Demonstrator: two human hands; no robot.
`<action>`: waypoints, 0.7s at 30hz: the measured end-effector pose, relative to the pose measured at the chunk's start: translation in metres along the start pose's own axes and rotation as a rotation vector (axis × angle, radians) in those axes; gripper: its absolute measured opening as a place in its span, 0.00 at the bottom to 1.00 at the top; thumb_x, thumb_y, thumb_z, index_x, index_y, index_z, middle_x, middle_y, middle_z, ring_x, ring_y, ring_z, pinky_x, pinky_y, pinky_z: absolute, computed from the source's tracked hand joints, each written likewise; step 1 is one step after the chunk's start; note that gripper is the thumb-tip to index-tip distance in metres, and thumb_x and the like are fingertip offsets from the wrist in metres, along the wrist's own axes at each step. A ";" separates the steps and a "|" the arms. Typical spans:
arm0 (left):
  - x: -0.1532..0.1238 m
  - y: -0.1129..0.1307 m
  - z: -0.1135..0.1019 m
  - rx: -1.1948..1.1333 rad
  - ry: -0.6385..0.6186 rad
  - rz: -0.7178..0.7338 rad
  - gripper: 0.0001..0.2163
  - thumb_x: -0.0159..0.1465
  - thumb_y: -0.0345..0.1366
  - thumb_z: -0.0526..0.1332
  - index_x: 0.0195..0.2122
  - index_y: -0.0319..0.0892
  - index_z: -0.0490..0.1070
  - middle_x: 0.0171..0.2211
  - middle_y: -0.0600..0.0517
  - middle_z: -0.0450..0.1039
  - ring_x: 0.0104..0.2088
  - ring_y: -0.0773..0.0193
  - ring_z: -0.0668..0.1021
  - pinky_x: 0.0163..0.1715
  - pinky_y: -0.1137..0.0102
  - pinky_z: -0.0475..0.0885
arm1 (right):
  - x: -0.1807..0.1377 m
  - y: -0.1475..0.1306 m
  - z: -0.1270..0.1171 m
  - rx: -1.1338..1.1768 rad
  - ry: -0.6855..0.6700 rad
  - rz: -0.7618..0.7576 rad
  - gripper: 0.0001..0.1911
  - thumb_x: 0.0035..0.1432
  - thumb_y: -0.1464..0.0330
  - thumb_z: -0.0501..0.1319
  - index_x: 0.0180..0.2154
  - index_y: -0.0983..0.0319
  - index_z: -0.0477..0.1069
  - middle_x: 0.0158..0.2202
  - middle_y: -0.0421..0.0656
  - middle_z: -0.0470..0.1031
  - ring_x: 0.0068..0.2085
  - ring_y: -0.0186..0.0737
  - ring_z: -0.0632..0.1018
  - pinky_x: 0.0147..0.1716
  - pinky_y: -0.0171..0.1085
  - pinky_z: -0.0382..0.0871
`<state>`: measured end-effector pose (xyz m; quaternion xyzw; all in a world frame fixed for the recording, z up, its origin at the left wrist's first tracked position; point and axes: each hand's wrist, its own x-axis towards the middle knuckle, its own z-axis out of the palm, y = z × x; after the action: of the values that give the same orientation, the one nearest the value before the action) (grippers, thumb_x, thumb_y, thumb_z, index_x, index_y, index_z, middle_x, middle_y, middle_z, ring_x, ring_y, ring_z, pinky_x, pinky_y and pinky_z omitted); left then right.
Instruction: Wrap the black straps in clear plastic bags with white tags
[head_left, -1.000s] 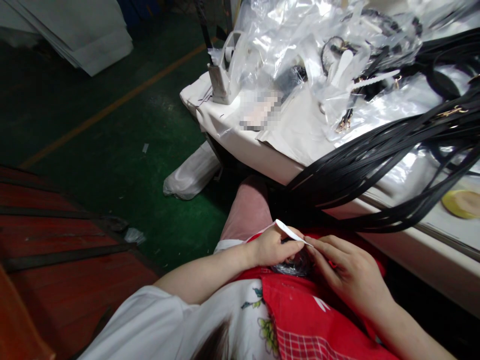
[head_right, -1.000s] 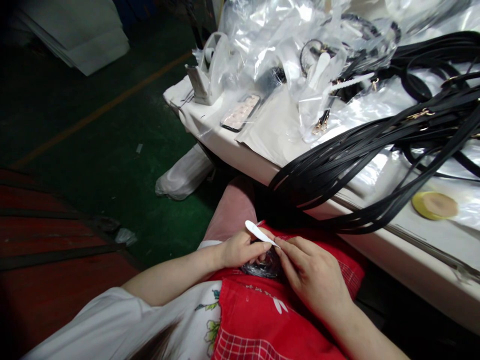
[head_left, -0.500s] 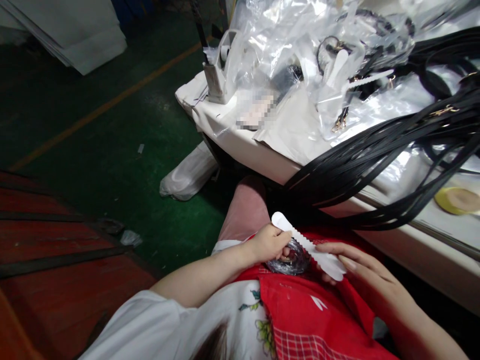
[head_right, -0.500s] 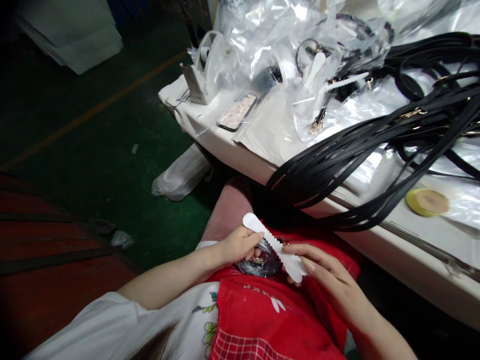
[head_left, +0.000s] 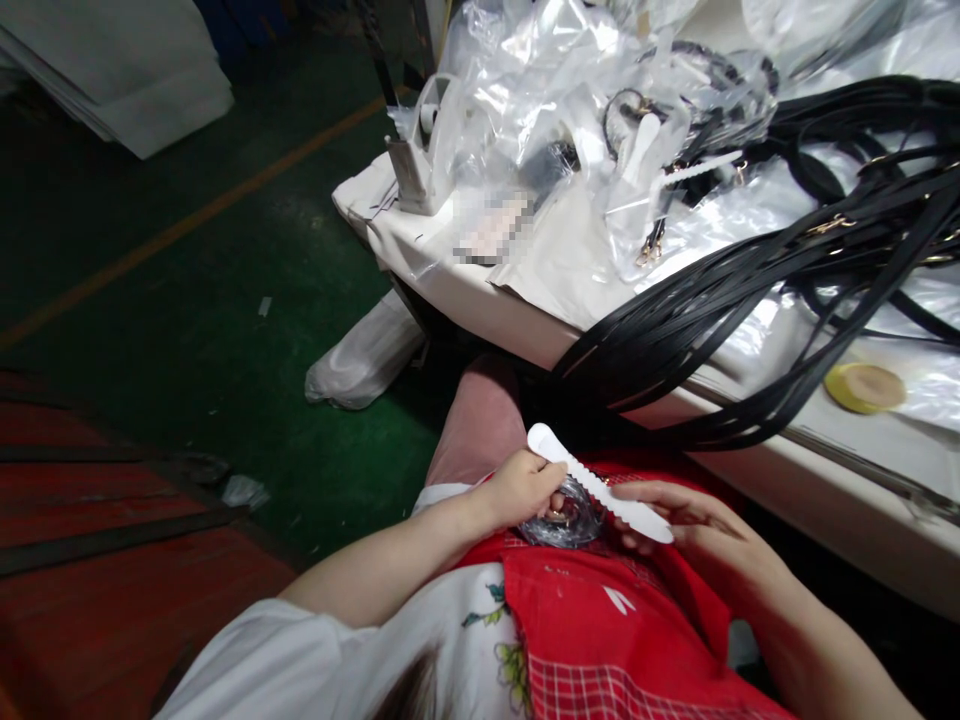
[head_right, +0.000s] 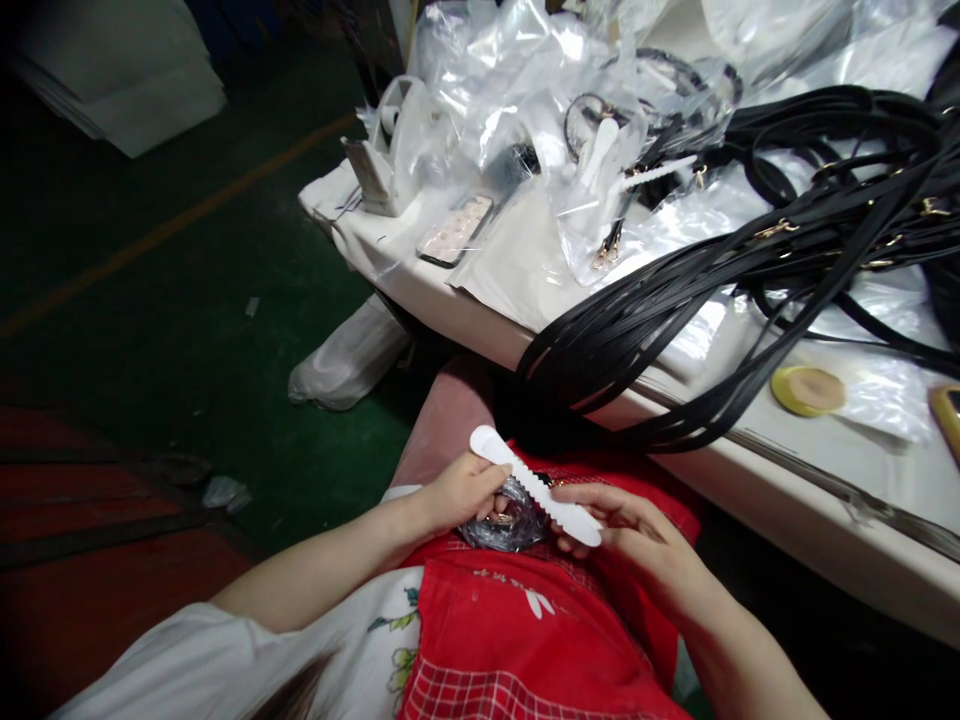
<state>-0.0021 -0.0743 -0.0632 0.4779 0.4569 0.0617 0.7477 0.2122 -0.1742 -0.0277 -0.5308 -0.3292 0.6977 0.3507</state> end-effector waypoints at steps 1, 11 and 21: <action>-0.001 0.000 0.000 0.017 0.005 0.009 0.15 0.63 0.41 0.55 0.21 0.39 0.65 0.14 0.57 0.63 0.14 0.74 0.64 0.15 0.78 0.58 | 0.000 0.000 0.000 -0.033 0.022 0.002 0.20 0.56 0.60 0.64 0.49 0.60 0.77 0.43 0.51 0.82 0.39 0.50 0.82 0.41 0.46 0.76; -0.002 0.000 0.005 0.050 -0.075 0.116 0.16 0.63 0.46 0.58 0.28 0.37 0.69 0.17 0.57 0.64 0.18 0.72 0.66 0.19 0.76 0.60 | 0.018 0.001 0.025 -0.763 0.186 -0.369 0.08 0.62 0.65 0.60 0.33 0.59 0.77 0.29 0.42 0.80 0.30 0.38 0.80 0.31 0.34 0.73; -0.005 0.004 -0.003 -0.055 -0.209 0.338 0.12 0.52 0.35 0.64 0.38 0.37 0.76 0.29 0.53 0.73 0.29 0.68 0.72 0.30 0.75 0.68 | 0.034 -0.003 0.052 -0.284 0.307 -0.215 0.22 0.61 0.49 0.57 0.31 0.61 0.72 0.21 0.38 0.71 0.20 0.35 0.70 0.18 0.31 0.64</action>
<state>-0.0059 -0.0732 -0.0570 0.5310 0.2883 0.1487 0.7828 0.1551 -0.1484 -0.0315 -0.6366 -0.4214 0.5144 0.3907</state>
